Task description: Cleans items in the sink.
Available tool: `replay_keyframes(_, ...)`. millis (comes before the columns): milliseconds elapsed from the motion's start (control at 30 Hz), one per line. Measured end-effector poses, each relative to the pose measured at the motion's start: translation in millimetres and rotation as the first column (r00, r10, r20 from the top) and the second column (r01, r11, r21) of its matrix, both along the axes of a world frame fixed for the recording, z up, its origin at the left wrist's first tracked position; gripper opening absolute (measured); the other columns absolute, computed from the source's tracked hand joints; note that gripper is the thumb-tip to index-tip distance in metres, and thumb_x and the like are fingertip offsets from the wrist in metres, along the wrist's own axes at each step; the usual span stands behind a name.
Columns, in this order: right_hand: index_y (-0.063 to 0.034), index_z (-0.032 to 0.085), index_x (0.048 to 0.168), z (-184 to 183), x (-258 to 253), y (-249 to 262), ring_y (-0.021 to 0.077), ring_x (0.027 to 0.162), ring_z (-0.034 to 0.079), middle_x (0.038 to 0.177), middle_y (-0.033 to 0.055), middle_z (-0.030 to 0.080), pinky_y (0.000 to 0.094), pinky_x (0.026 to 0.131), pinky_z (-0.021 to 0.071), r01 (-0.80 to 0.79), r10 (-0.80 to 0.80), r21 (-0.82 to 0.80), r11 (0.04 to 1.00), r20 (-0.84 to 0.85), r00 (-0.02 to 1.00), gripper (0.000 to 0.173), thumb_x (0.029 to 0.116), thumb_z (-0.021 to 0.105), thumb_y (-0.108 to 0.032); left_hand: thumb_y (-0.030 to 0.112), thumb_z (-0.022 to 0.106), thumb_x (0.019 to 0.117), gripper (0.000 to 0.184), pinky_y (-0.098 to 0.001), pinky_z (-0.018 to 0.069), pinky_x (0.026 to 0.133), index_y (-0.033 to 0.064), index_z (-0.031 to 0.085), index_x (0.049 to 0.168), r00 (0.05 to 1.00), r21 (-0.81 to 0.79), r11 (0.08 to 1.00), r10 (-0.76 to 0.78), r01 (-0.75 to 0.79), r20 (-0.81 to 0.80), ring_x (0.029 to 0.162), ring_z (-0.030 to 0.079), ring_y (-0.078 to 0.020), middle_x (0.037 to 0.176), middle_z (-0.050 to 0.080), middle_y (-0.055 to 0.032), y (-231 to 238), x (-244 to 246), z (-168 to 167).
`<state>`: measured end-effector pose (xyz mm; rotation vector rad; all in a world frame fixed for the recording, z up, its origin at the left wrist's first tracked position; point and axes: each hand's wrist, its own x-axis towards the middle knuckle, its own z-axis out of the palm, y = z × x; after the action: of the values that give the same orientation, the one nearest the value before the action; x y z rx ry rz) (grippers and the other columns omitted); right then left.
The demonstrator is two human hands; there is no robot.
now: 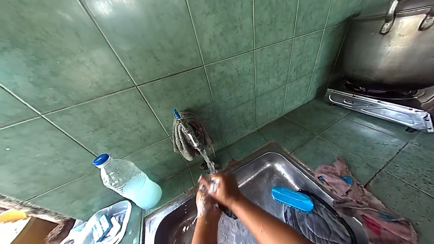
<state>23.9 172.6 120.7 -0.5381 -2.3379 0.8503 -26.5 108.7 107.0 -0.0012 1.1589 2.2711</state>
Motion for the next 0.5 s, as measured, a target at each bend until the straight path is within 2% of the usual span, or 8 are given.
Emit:
replay_keyframes(67,-0.0014,0.074,0.107,5.2,-3.1,22.1,0.0363,0.103,0.072,0.105,0.0199,0.075,0.0574,0.091,0.0534,0.048,-0.03,-0.081,0.996,0.203,0.979,0.047,0.1033,0.051,-0.042,0.039,0.028,0.1123,0.046,-0.0329,0.0576,0.063,0.0083,0.061,0.108,1.0,-0.116,0.993,-0.027,0.027,0.003,0.072,0.067,-0.0132,0.081,0.067,-0.0043,5.0,12.6,17.4)
replay_keyframes(100,-0.0023,0.075,0.107,6.5,-3.2,19.1,0.0358,0.103,0.072,0.105,0.0194,0.075,0.0573,0.09,0.054,0.047,-0.036,-0.045,0.998,0.215,0.976,0.052,0.105,0.047,-0.045,0.039,0.028,0.1122,0.046,-0.034,0.0579,0.066,0.0073,0.061,0.109,0.999,-0.086,0.996,-0.031,0.032,0.018,0.075,0.067,-0.0144,0.084,0.067,-0.0058,5.3,11.1,15.9)
replay_keyframes(167,-0.0048,0.077,0.091,1.9,-0.7,-3.0,0.0321,0.086,0.075,0.088,0.016,0.075,0.0548,0.075,0.0585,-0.009,0.004,0.128,0.992,0.039,0.999,0.052,0.1043,0.049,-0.047,0.034,0.026,0.1128,0.045,-0.0286,0.0565,0.07,0.0031,0.058,0.115,0.998,-0.004,0.999,-0.053,0.053,-0.019,0.079,0.066,-0.0102,0.09,0.068,-0.0064,0.1,-1.0,-0.6)
replay_keyframes(200,-0.0067,0.076,0.083,-4.9,-1.8,-14.8,0.0286,0.074,0.074,0.077,0.013,0.073,0.0506,0.064,0.0591,-0.048,0.076,0.237,0.97,-0.109,0.991,0.047,0.1018,0.055,-0.044,0.029,0.024,0.1137,0.045,-0.0253,0.0515,0.081,-0.0023,0.053,0.127,0.991,0.043,0.991,-0.127,0.129,-0.047,0.089,0.062,-0.0071,0.102,0.065,-0.0075,-8.1,-10.4,-8.0)
replay_keyframes(267,-0.0089,0.071,0.074,-14.9,-6.4,-25.6,0.0236,0.061,0.068,0.065,0.0082,0.064,0.0433,0.052,0.0555,-0.105,0.205,0.358,0.928,-0.255,0.945,0.046,0.1014,0.057,-0.043,0.028,0.03,0.1118,0.036,-0.0146,0.0516,0.07,0.0124,0.06,0.1,0.996,-0.229,0.973,-0.02,0.04,0.087,0.074,0.064,0.0051,0.084,0.071,0.0055,-1.6,-10.6,12.3)
replay_keyframes(333,-0.0042,0.077,0.084,-6.3,-4.5,-7.2,0.0304,0.074,0.074,0.076,0.0147,0.073,0.0518,0.065,0.0597,-0.088,0.117,0.213,0.973,-0.127,0.985,0.042,0.1016,0.057,-0.037,0.025,0.029,0.1134,0.038,-0.0289,0.0529,0.08,0.0029,0.059,0.118,0.997,-0.098,0.992,-0.078,0.077,-0.007,0.087,0.063,-0.0095,0.098,0.067,-0.006,-4.4,-7.6,0.0)
replay_keyframes(433,0.0002,0.073,0.112,14.6,-4.6,32.1,0.0373,0.109,0.07,0.109,0.0217,0.074,0.0581,0.097,0.0504,-0.042,0.054,-0.054,0.998,0.238,0.97,0.045,0.1064,0.046,-0.035,0.037,0.031,0.1117,0.043,-0.0374,0.0571,0.065,0.0072,0.062,0.109,0.998,-0.078,0.996,-0.036,0.04,0.05,0.075,0.066,-0.0175,0.084,0.066,-0.0071,11.0,6.4,10.8)
replay_keyframes(500,-0.0016,0.076,0.095,6.7,-6.4,18.9,0.0341,0.091,0.075,0.091,0.0182,0.076,0.0565,0.082,0.0573,0.002,-0.009,0.075,0.997,0.092,0.996,0.051,0.1057,0.046,-0.042,0.035,0.028,0.1117,0.042,-0.0344,0.0575,0.065,0.0083,0.06,0.109,0.999,-0.072,0.997,-0.015,0.019,0.052,0.075,0.067,-0.0146,0.084,0.067,-0.0057,10.8,4.6,13.4)
